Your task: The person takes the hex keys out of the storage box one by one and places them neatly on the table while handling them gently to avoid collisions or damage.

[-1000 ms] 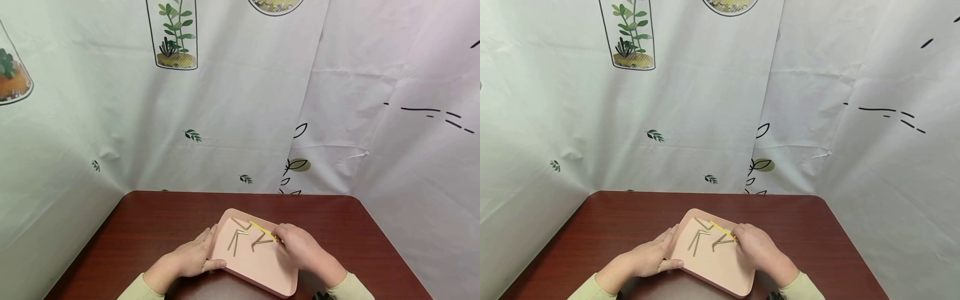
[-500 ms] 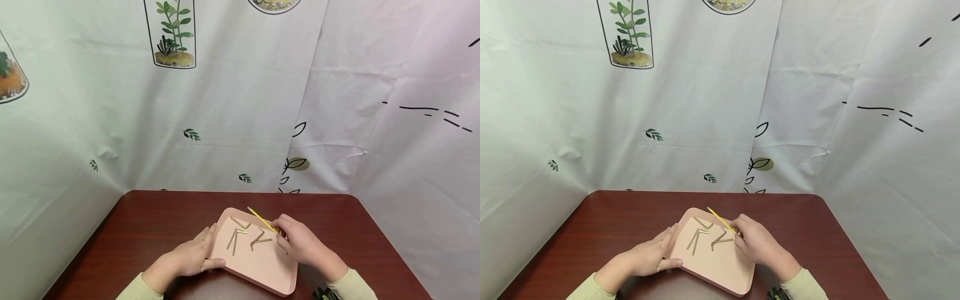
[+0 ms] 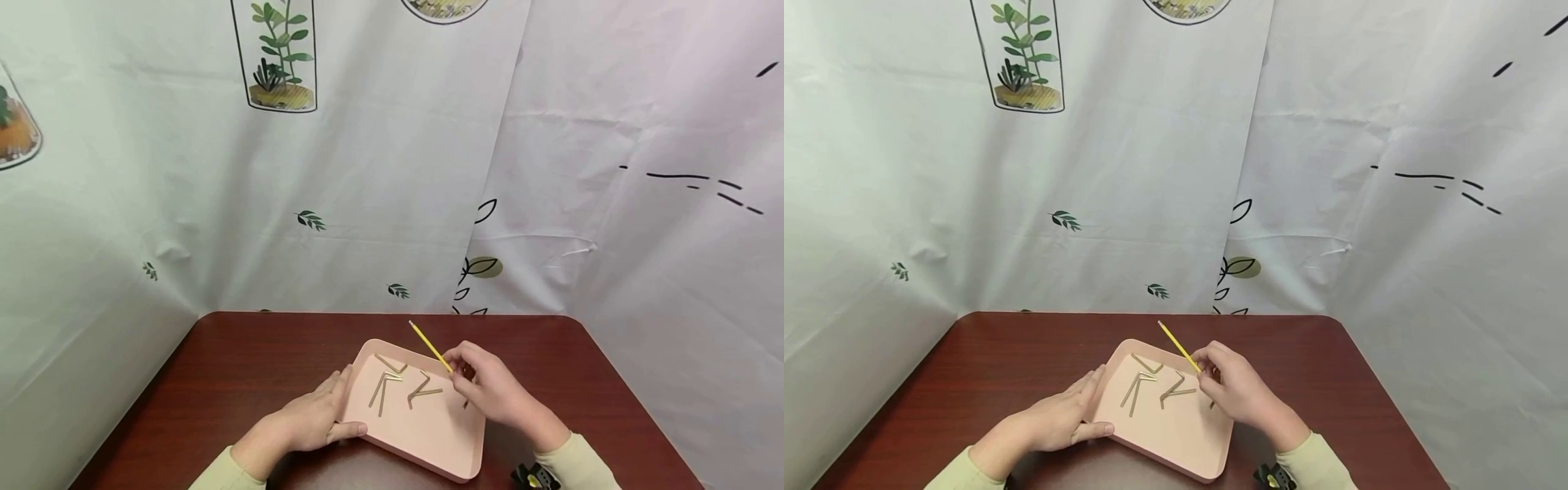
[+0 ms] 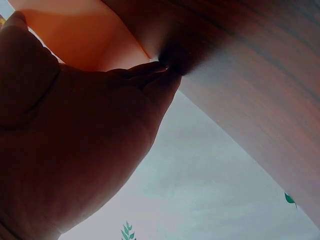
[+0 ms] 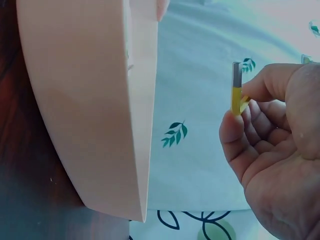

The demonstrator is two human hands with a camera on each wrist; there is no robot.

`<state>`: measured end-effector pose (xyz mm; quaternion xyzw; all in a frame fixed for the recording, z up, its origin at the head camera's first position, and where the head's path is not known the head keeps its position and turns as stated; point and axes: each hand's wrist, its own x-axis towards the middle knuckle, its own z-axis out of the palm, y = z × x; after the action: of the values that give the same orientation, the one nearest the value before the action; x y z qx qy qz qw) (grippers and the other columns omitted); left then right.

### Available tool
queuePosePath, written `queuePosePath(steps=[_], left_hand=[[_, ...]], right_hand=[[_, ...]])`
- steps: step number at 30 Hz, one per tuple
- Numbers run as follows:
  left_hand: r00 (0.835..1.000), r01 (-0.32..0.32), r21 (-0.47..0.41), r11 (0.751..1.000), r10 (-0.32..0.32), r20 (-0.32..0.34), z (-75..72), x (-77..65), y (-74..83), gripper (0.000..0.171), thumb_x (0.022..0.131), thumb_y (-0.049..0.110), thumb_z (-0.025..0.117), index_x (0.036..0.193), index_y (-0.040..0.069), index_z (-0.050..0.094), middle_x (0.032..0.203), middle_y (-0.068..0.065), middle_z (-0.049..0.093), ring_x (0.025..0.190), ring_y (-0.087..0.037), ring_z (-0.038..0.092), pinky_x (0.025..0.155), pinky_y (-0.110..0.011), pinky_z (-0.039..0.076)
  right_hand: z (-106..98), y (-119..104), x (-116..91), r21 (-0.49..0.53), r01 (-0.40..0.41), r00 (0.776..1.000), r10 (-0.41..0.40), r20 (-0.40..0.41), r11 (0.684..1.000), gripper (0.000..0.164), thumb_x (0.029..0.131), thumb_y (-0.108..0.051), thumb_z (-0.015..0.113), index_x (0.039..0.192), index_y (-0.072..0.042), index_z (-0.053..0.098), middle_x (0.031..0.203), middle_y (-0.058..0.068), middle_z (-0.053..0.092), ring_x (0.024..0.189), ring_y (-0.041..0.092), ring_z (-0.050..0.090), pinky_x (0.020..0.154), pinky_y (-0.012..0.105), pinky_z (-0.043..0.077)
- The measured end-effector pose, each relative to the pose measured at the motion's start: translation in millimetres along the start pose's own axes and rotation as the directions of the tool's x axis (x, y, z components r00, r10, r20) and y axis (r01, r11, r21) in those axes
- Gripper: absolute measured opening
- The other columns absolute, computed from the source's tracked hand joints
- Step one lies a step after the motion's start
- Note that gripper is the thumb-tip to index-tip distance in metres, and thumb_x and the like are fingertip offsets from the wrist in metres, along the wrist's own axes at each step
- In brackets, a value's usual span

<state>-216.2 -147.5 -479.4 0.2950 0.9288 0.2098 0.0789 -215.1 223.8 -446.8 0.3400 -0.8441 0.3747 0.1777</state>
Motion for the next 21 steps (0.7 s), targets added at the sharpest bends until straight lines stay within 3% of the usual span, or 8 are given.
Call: queuePosePath(steps=[21], left_hand=[[1.000, -0.016, 0.012, 1.000, 0.016, -0.004, 1.1, 1.1, -0.6, 0.117, 0.102, 0.068, 0.070, 0.170, -0.013, 0.021, 0.175, -0.032, 0.031, 0.161, -0.049, 0.036, 0.121, -0.065, 0.042]], right_hand=[[-13.1, -0.8, 0.6, 0.116, -0.188, 0.981, 0.191, -0.021, 0.975, 0.029, 0.096, 0.009, 0.075, 0.113, -0.014, 0.073, 0.093, -0.007, 0.065, 0.080, 0.008, 0.062, 0.066, 0.026, 0.053]])
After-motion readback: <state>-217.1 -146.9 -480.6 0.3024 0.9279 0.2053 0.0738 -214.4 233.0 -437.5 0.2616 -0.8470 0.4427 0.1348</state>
